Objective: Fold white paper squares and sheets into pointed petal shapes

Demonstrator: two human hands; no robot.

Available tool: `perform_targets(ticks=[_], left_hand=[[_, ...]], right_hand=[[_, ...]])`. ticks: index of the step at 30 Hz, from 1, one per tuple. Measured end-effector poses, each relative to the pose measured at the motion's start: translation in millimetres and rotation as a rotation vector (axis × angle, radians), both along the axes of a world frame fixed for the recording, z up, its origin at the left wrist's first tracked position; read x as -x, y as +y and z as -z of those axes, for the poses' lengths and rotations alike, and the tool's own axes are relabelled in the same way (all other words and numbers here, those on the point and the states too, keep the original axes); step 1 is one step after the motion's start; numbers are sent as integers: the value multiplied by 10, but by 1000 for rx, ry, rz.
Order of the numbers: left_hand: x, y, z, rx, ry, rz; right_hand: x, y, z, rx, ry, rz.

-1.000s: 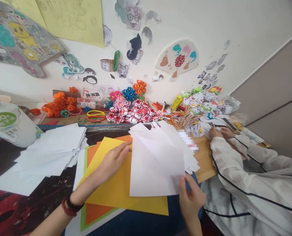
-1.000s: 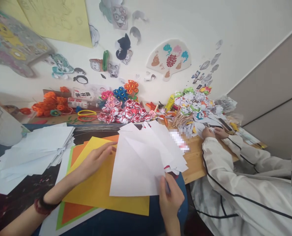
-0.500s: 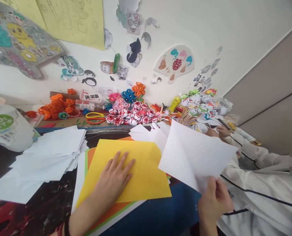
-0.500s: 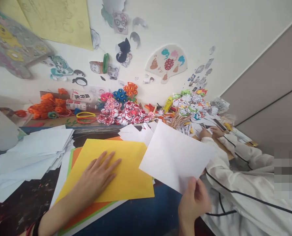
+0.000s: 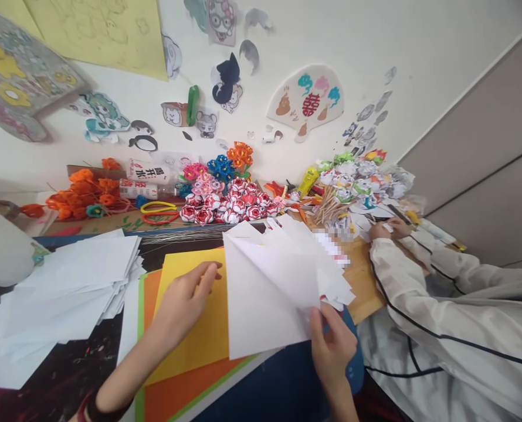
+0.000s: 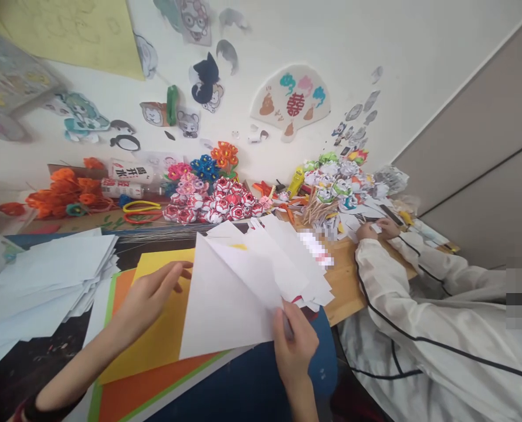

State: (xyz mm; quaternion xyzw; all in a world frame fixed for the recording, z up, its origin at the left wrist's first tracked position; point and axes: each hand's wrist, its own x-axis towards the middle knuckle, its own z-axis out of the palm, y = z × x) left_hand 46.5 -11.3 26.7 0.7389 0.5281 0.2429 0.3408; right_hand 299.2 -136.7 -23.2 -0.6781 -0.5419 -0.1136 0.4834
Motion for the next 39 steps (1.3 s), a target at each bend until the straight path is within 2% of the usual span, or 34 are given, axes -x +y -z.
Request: perform_targets(ticks=[2, 6, 10, 14, 16, 18, 20, 23, 26, 28, 30, 35, 39], left_hand=[[52, 49, -14, 141, -124, -38], [99, 79, 92, 223, -241, -12], [169, 108, 189, 237, -247, -21], [216, 119, 225, 159, -92, -81], [208, 108, 243, 113, -7, -110], [193, 95, 265, 90, 31, -126], [180, 82, 282, 86, 33, -132], [178, 66, 285, 69, 32, -146], [201, 61, 272, 42, 48, -151], [234, 78, 282, 23, 99, -132], [276, 114, 312, -60, 155, -60], [347, 171, 351, -520, 413, 139], [342, 105, 304, -693, 496, 205]], right_hand=[[69, 55, -20, 7, -18, -101], [138, 150, -11, 79, 82, -203], [52, 266, 3, 244, 222, -110], [-17, 395, 44, 425, 363, -60], [-1, 438, 68, 396, 302, -24], [22, 471, 78, 294, 137, -14], [27, 504, 63, 221, -106, -101], [5, 579, -11, 276, -459, -406], [-12, 675, -105, 409, -634, -718], [-14, 729, -146, 476, -685, -816], [-17, 764, -152, 511, -711, -844], [-34, 789, -61, 487, -711, -847], [-50, 789, -22, 509, -705, -853]])
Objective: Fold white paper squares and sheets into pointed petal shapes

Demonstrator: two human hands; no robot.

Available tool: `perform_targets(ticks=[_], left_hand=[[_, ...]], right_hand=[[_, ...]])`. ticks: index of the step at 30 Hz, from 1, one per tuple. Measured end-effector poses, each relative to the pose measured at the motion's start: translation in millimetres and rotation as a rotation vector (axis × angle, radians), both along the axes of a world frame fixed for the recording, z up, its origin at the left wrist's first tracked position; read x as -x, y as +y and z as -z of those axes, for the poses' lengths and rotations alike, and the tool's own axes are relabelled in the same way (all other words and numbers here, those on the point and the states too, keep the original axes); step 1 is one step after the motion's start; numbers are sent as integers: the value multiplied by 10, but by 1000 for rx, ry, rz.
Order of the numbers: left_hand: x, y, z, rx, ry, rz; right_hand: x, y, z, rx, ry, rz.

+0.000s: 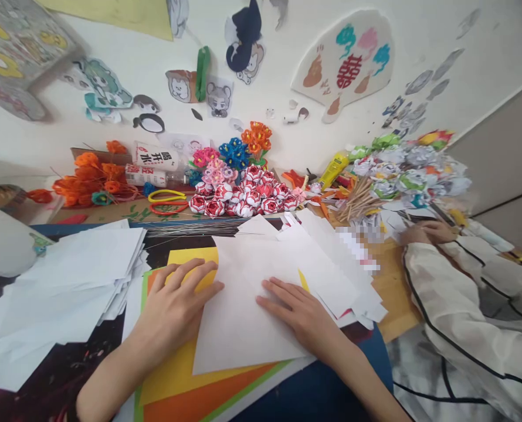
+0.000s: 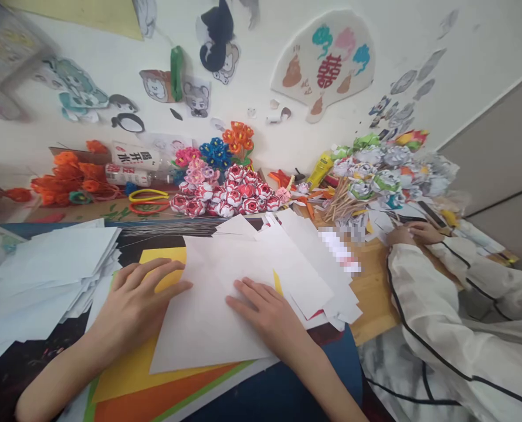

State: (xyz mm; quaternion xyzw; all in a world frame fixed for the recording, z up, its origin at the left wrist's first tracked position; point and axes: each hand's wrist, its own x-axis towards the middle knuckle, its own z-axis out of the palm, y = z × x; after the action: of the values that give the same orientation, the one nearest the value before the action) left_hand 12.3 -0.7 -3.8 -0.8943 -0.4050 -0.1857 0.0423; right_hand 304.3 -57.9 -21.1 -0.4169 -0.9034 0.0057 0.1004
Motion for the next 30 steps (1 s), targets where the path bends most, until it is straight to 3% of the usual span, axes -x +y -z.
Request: perform_targets(ticks=[7, 14, 20, 27, 30], left_hand=[[56, -11, 50, -92, 76, 181], [102, -20, 100, -143, 70, 176], [61, 33, 91, 7, 62, 323], [76, 90, 12, 191, -82, 320], [95, 102, -20, 290, -159, 309]], right_hand=[[-9, 27, -22, 44, -7, -3], [-22, 2, 68, 50, 116, 40], [-39, -6, 47, 153, 225, 34], [-326, -77, -41, 262, 636, 139], [-472, -109, -73, 316, 646, 194]])
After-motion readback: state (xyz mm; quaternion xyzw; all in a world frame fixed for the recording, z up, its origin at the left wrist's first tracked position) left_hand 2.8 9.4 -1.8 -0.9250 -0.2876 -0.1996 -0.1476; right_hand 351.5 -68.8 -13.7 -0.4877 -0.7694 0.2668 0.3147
